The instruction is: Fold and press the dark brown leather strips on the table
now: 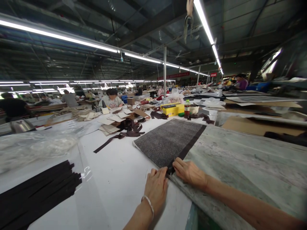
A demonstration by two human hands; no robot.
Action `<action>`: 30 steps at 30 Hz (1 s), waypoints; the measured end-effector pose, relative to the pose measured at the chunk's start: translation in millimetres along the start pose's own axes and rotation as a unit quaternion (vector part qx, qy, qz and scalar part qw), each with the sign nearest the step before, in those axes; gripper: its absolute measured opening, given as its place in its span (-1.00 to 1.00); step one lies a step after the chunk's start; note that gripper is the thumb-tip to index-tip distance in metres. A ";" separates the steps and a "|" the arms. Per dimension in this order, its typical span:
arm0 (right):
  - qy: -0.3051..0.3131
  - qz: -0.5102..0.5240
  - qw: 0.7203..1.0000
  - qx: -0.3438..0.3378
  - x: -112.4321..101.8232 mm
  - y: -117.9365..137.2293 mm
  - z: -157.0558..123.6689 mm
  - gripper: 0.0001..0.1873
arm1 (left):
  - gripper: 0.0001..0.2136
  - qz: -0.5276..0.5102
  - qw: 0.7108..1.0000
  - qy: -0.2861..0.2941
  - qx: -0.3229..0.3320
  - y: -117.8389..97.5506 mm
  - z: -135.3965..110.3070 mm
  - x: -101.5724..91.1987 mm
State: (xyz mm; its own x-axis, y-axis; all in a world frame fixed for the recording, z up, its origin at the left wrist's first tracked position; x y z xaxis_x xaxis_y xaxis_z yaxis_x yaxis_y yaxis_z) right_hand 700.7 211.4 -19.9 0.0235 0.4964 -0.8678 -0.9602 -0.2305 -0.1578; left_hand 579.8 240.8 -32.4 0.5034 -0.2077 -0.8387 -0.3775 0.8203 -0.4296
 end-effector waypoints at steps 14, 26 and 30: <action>0.041 0.090 0.987 0.130 -48.2 -59.7 26.1 -0.82 | -0.68 0.028 0.999 0.018 -0.008 0.9 -0.6 2.7; 0.098 0.058 0.961 0.252 -9.6 18.9 8.2 -0.95 | -0.54 -0.007 1.000 0.009 -0.011 7.0 -2.2 0.5; 0.099 0.082 0.945 0.300 -5.2 13.1 6.0 -0.88 | -0.54 -0.016 1.000 0.008 -0.013 7.0 -2.6 -0.4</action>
State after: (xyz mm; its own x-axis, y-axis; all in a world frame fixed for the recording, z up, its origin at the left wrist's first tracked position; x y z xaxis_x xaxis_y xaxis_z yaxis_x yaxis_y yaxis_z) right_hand 686.3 210.8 -14.6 -0.1437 0.3147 -0.9382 -0.9395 0.2545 0.2293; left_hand 574.9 245.3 -36.0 0.5035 -0.2427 -0.8292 -0.3816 0.7986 -0.4655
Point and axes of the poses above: each hand's wrist, its own z-axis towards the middle knuckle, its own x-axis out of the palm, y = z × x, the point moved 8 cm from there along z, towards the middle knuckle, and after that the axes turned 5 degrees about x, right-handed, at the moved point
